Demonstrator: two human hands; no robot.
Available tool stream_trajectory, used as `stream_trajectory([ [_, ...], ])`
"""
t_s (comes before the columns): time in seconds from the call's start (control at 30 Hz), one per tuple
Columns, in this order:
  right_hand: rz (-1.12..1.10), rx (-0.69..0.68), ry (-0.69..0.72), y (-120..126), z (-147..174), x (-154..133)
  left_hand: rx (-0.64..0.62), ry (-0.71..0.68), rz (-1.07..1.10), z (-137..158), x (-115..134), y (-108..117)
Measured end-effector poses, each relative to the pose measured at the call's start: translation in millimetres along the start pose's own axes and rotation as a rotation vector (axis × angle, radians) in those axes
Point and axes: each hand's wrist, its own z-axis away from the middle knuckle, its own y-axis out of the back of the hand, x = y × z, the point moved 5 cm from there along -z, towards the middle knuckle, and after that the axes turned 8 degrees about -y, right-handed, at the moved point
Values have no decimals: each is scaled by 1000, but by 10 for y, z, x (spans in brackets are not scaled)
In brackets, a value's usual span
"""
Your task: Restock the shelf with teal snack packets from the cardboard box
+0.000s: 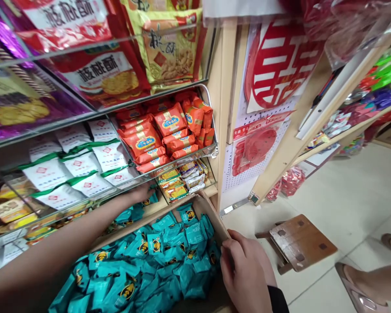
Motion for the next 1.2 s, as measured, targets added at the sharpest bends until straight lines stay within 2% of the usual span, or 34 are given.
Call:
stream_trajectory([
  [0.1, 17, 12, -2, -3, 11, 21, -147, -56, -1, 503, 193, 238],
  [0.13, 16, 17, 0, -1, 12, 18, -177, -147, 11, 729, 321, 318],
  [0.17, 15, 22, 3, 2, 13, 12, -115, -262, 13, 969, 464, 418],
  [0.2, 13, 27, 8, 5, 14, 3, -1, -369, 0, 1217, 595, 508],
  [0.23, 8, 31, 13, 7, 15, -7, 70, -480, -7, 1463, 709, 529],
  [0.27, 0, 32, 20, 7, 16, -18, 80, -591, -7, 1685, 794, 469],
  [0.3, -11, 33, 27, 8, 18, -27, 39, -680, -13, 1865, 835, 337],
  [0.33, -25, 34, 31, 9, 20, -32, -58, -731, -37, 1990, 824, 137],
  [0.37, -40, 34, 34, 10, 22, -34, -136, -709, -88, 2051, 751, -81],
  [0.47, -77, 34, 37, 14, 31, -28, -113, -352, -225, 1951, 319, -585],
  [0.5, -86, 33, 40, 15, 36, -26, -110, -237, -248, 1898, 179, -701],
  [0.57, -100, 36, 43, 18, 46, -23, -105, -107, -215, 1824, -1, -829],
  [0.67, -123, 47, 53, 18, 62, -15, -59, -62, -111, 1822, -67, -799],
  [0.8, -157, 58, 70, 24, 68, 27, 8, -11, 10, 1989, -41, -644],
  [0.87, -128, 73, 95, 51, 64, 16, 114, 50, 261, 2119, -1, -547],
  [0.93, -39, 128, 138, 111, 73, -80, 191, 109, 632, 2267, 98, -468],
  [1.0, 9, 163, 193, 167, 116, -287, 169, 146, 962, 2412, 281, -414],
  [1.03, -34, 137, 205, 176, 149, -418, 147, 158, 1082, 2481, 387, -383],
  [1.1, -286, -43, 178, 129, 233, -700, 119, 168, 1235, 2603, 583, -315],
  [1.2, -671, -458, 12, -76, 410, -1075, 97, 84, 1283, 2732, 784, -239],
])
